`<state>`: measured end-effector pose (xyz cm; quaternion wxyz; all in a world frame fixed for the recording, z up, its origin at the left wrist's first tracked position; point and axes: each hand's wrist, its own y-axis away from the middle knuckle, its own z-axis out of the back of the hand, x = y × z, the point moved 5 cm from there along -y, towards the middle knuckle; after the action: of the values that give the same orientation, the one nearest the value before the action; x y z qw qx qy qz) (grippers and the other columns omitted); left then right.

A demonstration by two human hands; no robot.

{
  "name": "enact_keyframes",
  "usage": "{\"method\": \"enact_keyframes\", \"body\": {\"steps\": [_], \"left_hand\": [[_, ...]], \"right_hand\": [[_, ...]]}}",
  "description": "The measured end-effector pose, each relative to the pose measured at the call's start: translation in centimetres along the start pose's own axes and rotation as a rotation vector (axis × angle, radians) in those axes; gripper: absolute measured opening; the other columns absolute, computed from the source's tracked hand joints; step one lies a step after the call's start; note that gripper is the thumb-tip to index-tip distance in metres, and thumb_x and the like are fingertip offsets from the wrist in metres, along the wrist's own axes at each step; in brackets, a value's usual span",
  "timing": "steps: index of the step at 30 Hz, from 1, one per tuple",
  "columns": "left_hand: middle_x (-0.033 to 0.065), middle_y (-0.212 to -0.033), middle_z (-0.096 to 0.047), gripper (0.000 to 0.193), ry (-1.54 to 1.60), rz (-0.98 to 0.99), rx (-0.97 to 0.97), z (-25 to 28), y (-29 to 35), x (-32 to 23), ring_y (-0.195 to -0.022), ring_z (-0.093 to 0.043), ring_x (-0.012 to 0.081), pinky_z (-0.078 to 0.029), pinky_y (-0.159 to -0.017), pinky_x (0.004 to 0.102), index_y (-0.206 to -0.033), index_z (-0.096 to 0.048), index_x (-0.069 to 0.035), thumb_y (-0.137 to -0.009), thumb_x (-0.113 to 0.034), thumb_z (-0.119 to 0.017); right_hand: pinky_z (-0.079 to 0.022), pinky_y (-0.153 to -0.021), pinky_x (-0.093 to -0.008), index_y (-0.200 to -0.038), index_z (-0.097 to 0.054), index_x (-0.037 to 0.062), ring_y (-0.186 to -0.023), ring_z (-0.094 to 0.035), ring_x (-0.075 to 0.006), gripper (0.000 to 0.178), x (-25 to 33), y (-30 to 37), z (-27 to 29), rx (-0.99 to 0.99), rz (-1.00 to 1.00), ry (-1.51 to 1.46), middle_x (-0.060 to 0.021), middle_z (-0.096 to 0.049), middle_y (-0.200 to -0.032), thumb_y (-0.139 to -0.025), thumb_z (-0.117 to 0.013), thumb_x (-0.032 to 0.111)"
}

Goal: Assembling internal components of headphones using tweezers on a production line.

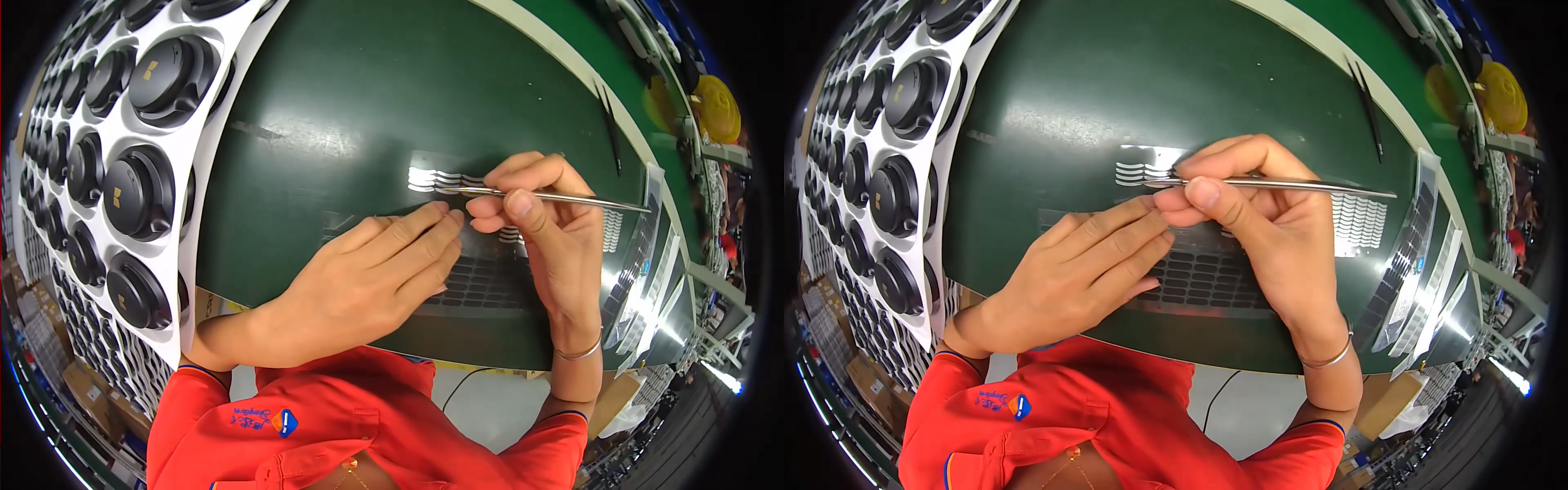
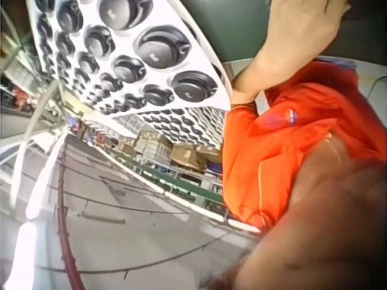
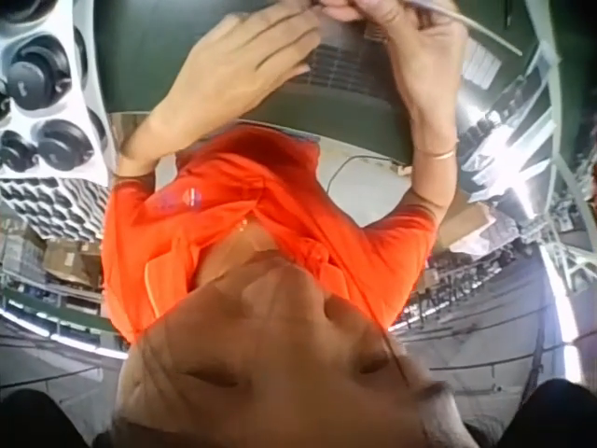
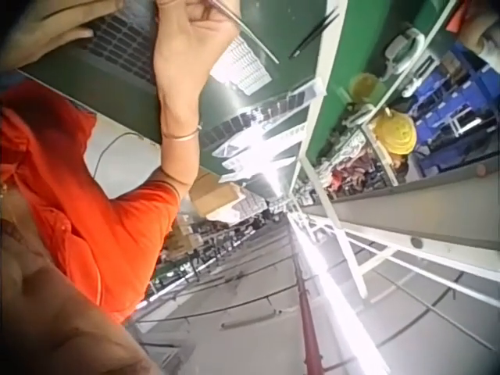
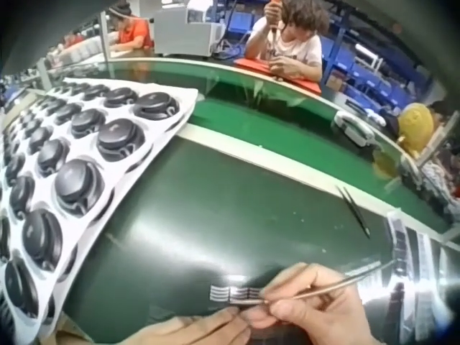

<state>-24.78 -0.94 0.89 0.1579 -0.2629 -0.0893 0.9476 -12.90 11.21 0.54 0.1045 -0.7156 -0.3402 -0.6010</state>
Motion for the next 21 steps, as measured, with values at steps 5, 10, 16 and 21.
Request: {"method": "enact_keyframes", "body": {"steps": [5,10,16,21], "left_hand": [[0.0101,-0.127,-0.06,0.033,-0.063,-0.108,-0.015,1.6,2.2,1.0,-0.119,-0.057,0.0237,-0.046,-0.086,0.0341,-0.112,-0.065,-0.003,-0.082,-0.015,-0.065],[0.0077,-0.128,-0.06,0.028,-0.075,-0.135,-0.021,3.6,4.1,2.1,-0.12,-0.058,0.0227,-0.045,-0.09,0.0343,-0.109,-0.066,-0.005,-0.083,-0.013,-0.06],[0.0039,-0.126,-0.062,0.024,-0.167,-0.188,-0.067,5.4,6.9,3.9,-0.12,-0.058,0.0199,-0.041,-0.092,0.034,-0.104,-0.068,-0.009,-0.083,-0.015,-0.06],[0.0019,-0.123,-0.064,0.021,-0.181,-0.229,-0.101,7.1,9.2,5.6,-0.119,-0.059,0.0182,-0.039,-0.091,0.0341,-0.101,-0.069,-0.011,-0.083,-0.016,-0.06]], "right_hand": [[-0.059,-0.073,-0.0252,-0.104,-0.061,-0.0077,-0.084,-0.071,-0.0195,0.015,-1.0,1.4,-2.6,-0.072,0.186,0.24,-0.0147,-0.068,-0.094,-0.09,-0.065,-0.003],[-0.057,-0.064,-0.0243,-0.101,-0.06,-0.0056,-0.079,-0.071,-0.0189,0.011,-1.2,2.2,-5.7,-0.226,0.257,0.3,-0.0125,-0.067,-0.087,-0.093,-0.062,0.002],[-0.057,-0.06,-0.0241,-0.097,-0.056,-0.0037,-0.073,-0.07,-0.0174,0.011,-2.2,2.8,-9.2,-0.357,0.299,0.292,-0.0128,-0.066,-0.083,-0.095,-0.062,0.005],[-0.058,-0.062,-0.0235,-0.097,-0.056,-0.0044,-0.074,-0.07,-0.0159,0.011,-3.0,3.0,-12.4,-0.372,0.339,0.276,-0.0132,-0.068,-0.085,-0.093,-0.063,0.003]]}}
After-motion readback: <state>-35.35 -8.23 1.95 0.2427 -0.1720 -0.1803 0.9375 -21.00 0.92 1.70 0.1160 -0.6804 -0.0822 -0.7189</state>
